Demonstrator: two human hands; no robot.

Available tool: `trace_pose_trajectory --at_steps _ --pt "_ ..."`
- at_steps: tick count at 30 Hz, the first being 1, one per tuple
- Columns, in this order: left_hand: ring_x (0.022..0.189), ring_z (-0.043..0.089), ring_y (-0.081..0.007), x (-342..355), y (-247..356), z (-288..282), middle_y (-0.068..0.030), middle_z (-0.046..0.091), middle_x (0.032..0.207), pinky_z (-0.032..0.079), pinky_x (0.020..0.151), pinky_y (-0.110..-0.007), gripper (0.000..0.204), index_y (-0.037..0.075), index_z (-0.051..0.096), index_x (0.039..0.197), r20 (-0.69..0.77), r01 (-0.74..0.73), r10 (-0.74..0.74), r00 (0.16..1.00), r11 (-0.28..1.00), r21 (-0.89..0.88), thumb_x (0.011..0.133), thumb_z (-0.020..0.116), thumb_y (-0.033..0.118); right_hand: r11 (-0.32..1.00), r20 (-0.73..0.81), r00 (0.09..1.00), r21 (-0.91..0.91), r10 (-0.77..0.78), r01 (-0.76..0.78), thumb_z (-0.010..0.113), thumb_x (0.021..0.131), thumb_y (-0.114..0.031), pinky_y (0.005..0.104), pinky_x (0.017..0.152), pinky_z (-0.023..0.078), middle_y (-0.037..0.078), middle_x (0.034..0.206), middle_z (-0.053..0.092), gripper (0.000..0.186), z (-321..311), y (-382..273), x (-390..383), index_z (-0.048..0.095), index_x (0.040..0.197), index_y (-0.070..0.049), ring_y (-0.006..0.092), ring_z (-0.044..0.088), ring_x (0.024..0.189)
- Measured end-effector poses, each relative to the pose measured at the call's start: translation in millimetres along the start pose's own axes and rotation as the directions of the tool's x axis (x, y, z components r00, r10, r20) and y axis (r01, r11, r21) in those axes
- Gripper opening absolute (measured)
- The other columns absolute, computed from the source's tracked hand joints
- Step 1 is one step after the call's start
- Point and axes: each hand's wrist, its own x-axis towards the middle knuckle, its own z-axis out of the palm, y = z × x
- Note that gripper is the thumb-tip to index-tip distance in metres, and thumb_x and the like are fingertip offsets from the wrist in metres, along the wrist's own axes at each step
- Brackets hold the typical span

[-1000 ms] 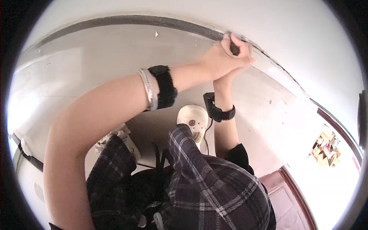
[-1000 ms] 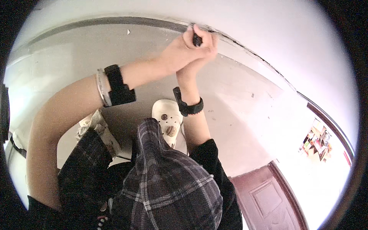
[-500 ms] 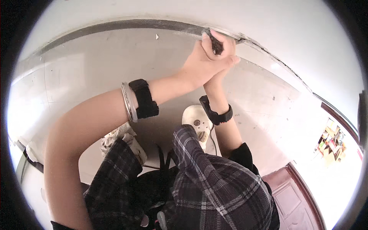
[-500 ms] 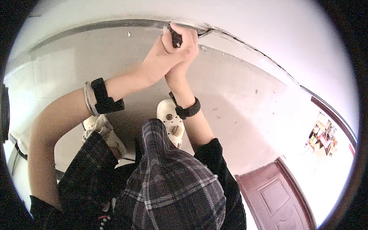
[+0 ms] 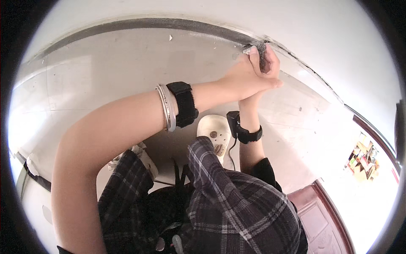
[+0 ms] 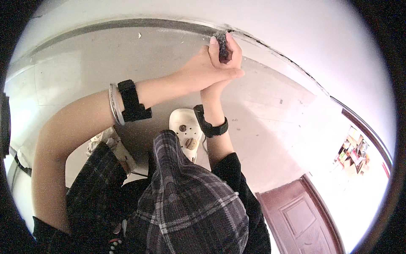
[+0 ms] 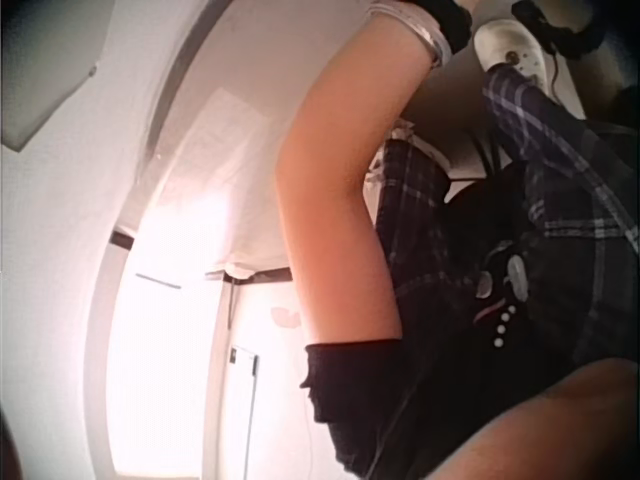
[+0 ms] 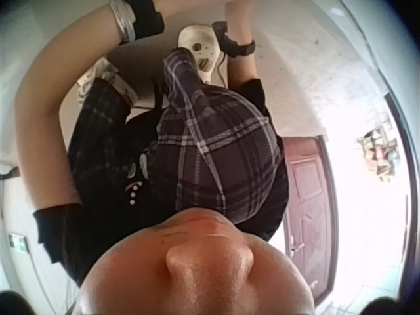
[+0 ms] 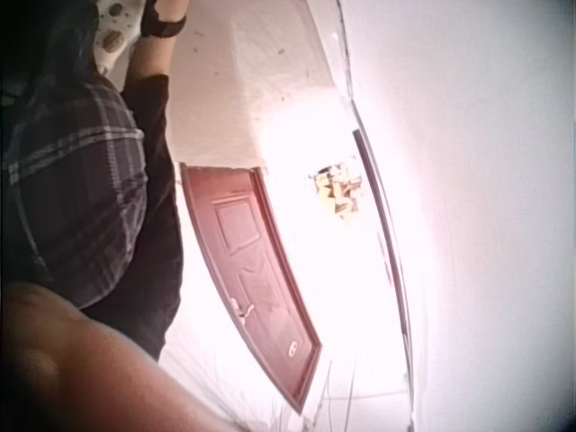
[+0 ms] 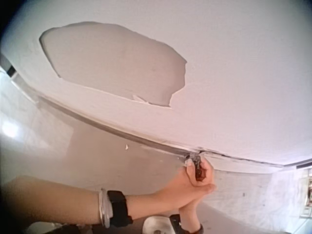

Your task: The person is sanding the edge of a wall or ceiling molding using an abrasive pad to remove peeling paint or smooth the surface.

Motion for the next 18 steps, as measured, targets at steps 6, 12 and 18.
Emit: trace_pose_trajectory --at_steps 6,12,18 --pt "0.093 0.062 -0.032 3 8 1 -0.0248 0.059 0.098 0.049 0.082 -0.036 0.074 -0.013 0.05 0.106 -0.031 -0.082 0.086 0.996 0.992 0.093 0.071 0.069 0.05 0.999 0.008 0.999 -0.027 0.039 -0.039 0.064 0.085 -0.009 0.0289 0.072 0.047 0.007 0.096 0.056 0.03 -4 11 6 0.053 0.111 0.0 0.0153 0.055 0.084" --pt "0.098 0.058 -0.0341 10 3 2 -0.0266 0.055 0.105 0.048 0.084 -0.036 0.081 -0.013 0.045 0.11 0.035 -0.069 0.069 0.997 0.998 0.01 0.069 0.068 0.053 0.998 -0.036 0.999 -0.05 -0.037 0.035 0.066 0.081 -0.008 0.0279 0.069 0.045 0.006 0.091 0.055 0.024 -3 8 10 0.058 0.103 -0.003 0.015 0.054 0.08" --pt "0.11 0.052 -0.0361 18 -5 3 -0.0291 0.05 0.115 0.044 0.091 -0.037 0.093 -0.015 0.04 0.118 0.052 -0.02 0.026 0.998 0.994 -0.105 0.066 0.067 0.057 0.997 -0.069 0.996 0.055 -0.059 0.063 0.067 0.077 -0.004 0.0277 0.065 0.044 0.005 0.088 0.054 0.02 2 15 10 0.061 0.096 -0.005 0.0151 0.052 0.074"
